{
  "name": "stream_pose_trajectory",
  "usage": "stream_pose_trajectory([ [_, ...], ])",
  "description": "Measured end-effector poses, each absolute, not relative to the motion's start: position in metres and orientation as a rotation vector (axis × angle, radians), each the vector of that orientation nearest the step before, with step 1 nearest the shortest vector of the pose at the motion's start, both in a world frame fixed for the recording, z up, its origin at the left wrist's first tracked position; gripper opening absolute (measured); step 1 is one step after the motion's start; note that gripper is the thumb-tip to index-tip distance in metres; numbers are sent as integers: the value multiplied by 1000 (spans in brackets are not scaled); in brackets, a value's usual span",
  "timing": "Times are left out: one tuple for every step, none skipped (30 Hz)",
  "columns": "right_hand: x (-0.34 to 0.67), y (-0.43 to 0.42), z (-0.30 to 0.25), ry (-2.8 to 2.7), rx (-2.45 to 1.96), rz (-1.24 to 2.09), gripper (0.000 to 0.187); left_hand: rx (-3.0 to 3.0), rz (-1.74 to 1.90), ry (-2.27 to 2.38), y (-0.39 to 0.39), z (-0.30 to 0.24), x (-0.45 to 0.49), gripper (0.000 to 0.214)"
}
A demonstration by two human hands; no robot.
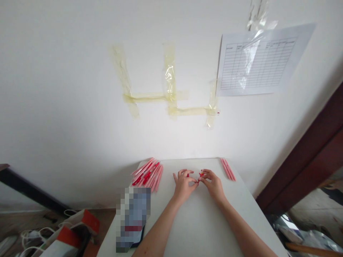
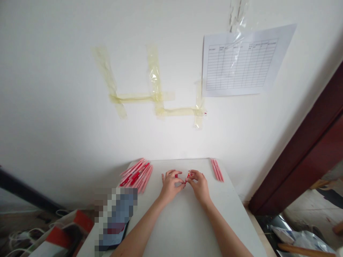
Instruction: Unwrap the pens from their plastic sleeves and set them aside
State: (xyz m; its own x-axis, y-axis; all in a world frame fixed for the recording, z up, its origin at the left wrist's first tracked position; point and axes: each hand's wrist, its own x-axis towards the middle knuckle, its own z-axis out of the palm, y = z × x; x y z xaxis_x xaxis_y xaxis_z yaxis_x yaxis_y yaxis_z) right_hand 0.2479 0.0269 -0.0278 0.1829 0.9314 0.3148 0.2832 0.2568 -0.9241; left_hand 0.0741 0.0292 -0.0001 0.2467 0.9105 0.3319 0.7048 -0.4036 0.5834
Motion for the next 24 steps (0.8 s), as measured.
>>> stream_pose_trajectory([
  [249, 27, -28, -1352, -1266, 673, 47, 2197, 928, 1493, 29, 0, 74, 5],
  [250, 28, -28, -1362, -1275, 645, 46, 2179, 938, 1499, 30, 1, 74, 5],
  [252, 28, -27, -1372, -1295, 606, 44, 2157, 954, 1511, 30, 1, 73, 5],
  [254, 28, -27, -1381, -1327, 550, 42, 2132, 974, 1527, 31, 2, 73, 5],
  [257, 27, -27, -1391, -1368, 474, 41, 2104, 999, 1549, 31, 3, 71, 6],
  [259, 27, -27, -1396, -1417, 379, 40, 2072, 1030, 1576, 32, 4, 70, 6],
  [261, 26, -27, -1406, -1465, 269, 38, 2042, 1059, 1603, 34, 5, 68, 6],
  [263, 25, -28, -1423, -1504, 165, 36, 2007, 1090, 1631, 35, 5, 66, 6],
  [265, 24, -30, -1445, -1535, 82, 33, 1965, 1121, 1668, 36, 6, 64, 6],
  [265, 24, -31, -1468, -1563, 20, 31, 1928, 1138, 1697, 38, 6, 62, 6],
  [265, 23, -33, -1491, -1588, -23, 29, 1892, 1156, 1723, 39, 6, 60, 6],
  [265, 22, -34, -1510, -1610, -49, 27, 1865, 1174, 1744, 41, 5, 59, 6],
  [264, 22, -35, -1524, -1627, -63, 25, 1845, 1193, 1757, 42, 5, 57, 6],
  [263, 21, -35, -1534, -1639, -72, 23, 1830, 1214, 1766, 43, 5, 56, 6],
  [262, 21, -36, -1540, -1646, -77, 22, 1819, 1233, 1771, 44, 4, 55, 6],
  [262, 21, -36, -1544, -1652, -81, 21, 1810, 1249, 1772, 46, 4, 54, 6],
  [261, 21, -35, -1550, -1659, -87, 20, 1802, 1263, 1771, 47, 3, 53, 6],
  [261, 20, -35, -1561, -1667, -93, 21, 1797, 1274, 1766, 48, 3, 52, 7],
  [260, 20, -34, -1578, -1676, -100, 22, 1794, 1284, 1759, 49, 2, 52, 7],
  [260, 20, -33, -1594, -1683, -105, 22, 1790, 1294, 1751, 49, 1, 51, 8],
  [260, 20, -33, -1610, -1685, -110, 23, 1788, 1300, 1742, 50, 0, 51, 8],
  [259, 19, -32, -1621, -1684, -114, 23, 1785, 1302, 1734, 50, 0, 51, 8],
  [259, 19, -31, -1628, -1683, -117, 23, 1783, 1302, 1727, 50, -1, 50, 9],
  [258, 19, -31, -1632, -1684, -119, 23, 1782, 1300, 1721, 51, -2, 50, 9],
])
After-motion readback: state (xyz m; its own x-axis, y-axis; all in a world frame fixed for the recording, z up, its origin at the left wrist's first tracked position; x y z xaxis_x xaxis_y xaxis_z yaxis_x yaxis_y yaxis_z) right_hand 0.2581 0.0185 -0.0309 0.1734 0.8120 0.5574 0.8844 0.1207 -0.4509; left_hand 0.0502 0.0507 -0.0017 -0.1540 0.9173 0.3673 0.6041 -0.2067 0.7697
